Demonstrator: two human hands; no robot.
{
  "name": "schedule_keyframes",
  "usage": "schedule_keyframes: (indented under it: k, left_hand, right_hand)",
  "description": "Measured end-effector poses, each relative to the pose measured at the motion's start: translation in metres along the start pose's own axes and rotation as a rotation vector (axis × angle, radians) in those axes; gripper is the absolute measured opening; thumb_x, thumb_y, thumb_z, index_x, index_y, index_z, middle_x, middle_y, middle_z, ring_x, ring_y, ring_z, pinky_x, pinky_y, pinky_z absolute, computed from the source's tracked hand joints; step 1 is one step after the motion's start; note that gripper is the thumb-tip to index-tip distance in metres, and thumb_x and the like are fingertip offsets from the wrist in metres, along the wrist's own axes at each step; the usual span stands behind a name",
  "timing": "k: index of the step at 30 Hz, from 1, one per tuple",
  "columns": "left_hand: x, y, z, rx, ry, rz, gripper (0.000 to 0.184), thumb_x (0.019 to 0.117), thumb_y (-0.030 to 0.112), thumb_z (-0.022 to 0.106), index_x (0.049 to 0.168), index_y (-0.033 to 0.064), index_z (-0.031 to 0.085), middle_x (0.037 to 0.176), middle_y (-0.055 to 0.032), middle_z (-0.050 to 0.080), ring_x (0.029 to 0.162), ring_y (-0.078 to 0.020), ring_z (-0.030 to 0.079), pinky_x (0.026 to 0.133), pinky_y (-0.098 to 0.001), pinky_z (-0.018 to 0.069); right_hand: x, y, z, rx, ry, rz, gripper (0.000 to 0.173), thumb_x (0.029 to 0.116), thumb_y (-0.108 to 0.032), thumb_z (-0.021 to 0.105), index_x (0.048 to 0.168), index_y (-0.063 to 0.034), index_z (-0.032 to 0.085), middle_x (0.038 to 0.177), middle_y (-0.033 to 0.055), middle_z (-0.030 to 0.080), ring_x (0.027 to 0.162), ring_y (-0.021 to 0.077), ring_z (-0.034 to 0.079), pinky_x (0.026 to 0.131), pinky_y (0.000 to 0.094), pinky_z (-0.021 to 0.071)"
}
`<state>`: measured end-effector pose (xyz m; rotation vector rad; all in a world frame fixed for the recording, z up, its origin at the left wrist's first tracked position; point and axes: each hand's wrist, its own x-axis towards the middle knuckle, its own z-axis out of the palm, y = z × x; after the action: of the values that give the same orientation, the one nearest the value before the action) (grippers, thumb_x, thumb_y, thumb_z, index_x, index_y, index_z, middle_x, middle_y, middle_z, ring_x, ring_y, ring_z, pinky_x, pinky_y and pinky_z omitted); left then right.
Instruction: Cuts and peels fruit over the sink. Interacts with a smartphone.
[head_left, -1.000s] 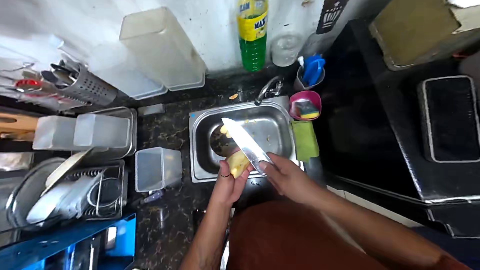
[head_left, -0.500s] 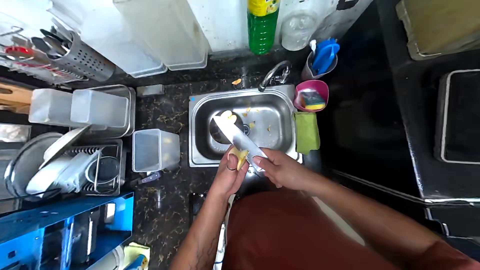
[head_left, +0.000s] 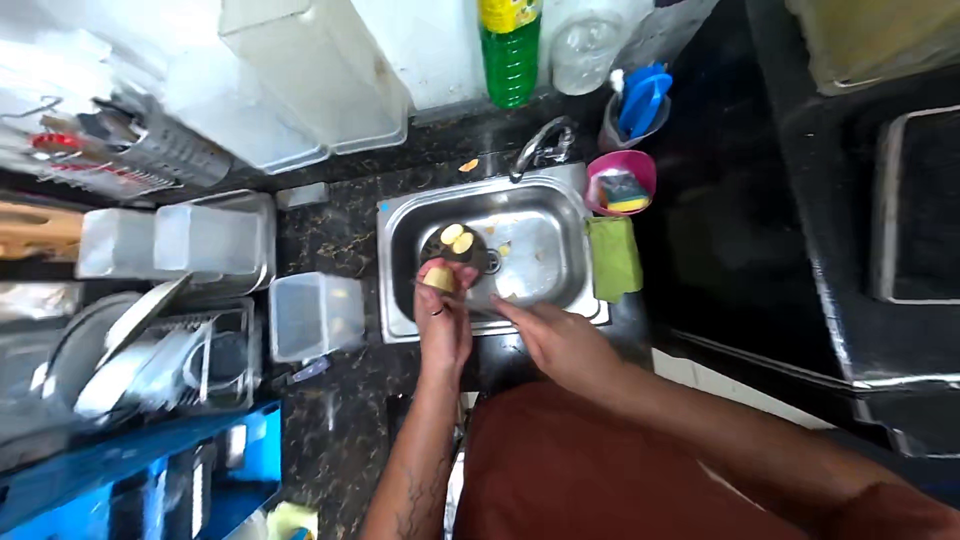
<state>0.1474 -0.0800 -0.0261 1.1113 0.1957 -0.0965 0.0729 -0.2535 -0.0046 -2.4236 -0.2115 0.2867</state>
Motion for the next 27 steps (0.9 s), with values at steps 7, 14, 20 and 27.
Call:
schedule_keyframes:
  k: [7,14,20,27]
  left_hand:
    - [0.006,-0.004,0.016,0.005,-0.026,-0.08,0.066,0.1075,0.05,0.004,0.107,0.0135,0.059,0.09,-0.0018,0.072,0.089,-0.0176,0.072,0.086,-0.0358,0.0604]
    - [0.005,-0.017,0.022,0.086,0.028,-0.029,0.062,0.1068,0.049,0.001,0.112,0.0096,0.049,0.089,0.0003,0.07,0.089,-0.0167,0.072,0.088,-0.036,0.0597]
    - [0.001,-0.018,0.031,0.102,0.015,-0.037,0.056,0.11,0.043,0.007,0.111,0.0106,0.052,0.088,-0.0009,0.07,0.088,-0.0186,0.072,0.089,-0.0382,0.0598]
    - [0.001,-0.021,0.035,0.11,0.039,-0.042,0.055,0.1104,0.041,0.008,0.11,0.0083,0.052,0.086,-0.0023,0.069,0.086,-0.0193,0.072,0.088,-0.0391,0.0603]
  right_hand:
    - [-0.004,0.01,-0.003,0.116,-0.108,0.097,0.067,0.1015,-0.01,0.055,0.158,-0.0428,0.038,0.107,0.0204,0.068,0.087,0.0385,0.069,0.07,0.0573,0.0579]
    - [-0.011,0.013,-0.003,0.178,-0.116,0.112,0.062,0.1048,-0.013,0.05,0.159,-0.0397,0.036,0.102,0.0216,0.066,0.083,0.04,0.068,0.066,0.0571,0.0561]
    - [-0.013,0.021,-0.003,0.211,-0.134,0.104,0.061,0.1058,-0.013,0.048,0.16,-0.038,0.035,0.102,0.0215,0.066,0.085,0.0404,0.068,0.068,0.0573,0.0558]
    - [-0.017,0.024,-0.005,0.2,-0.136,0.095,0.061,0.1056,-0.012,0.047,0.16,-0.0375,0.036,0.101,0.0211,0.066,0.085,0.0395,0.068,0.067,0.0564,0.0556]
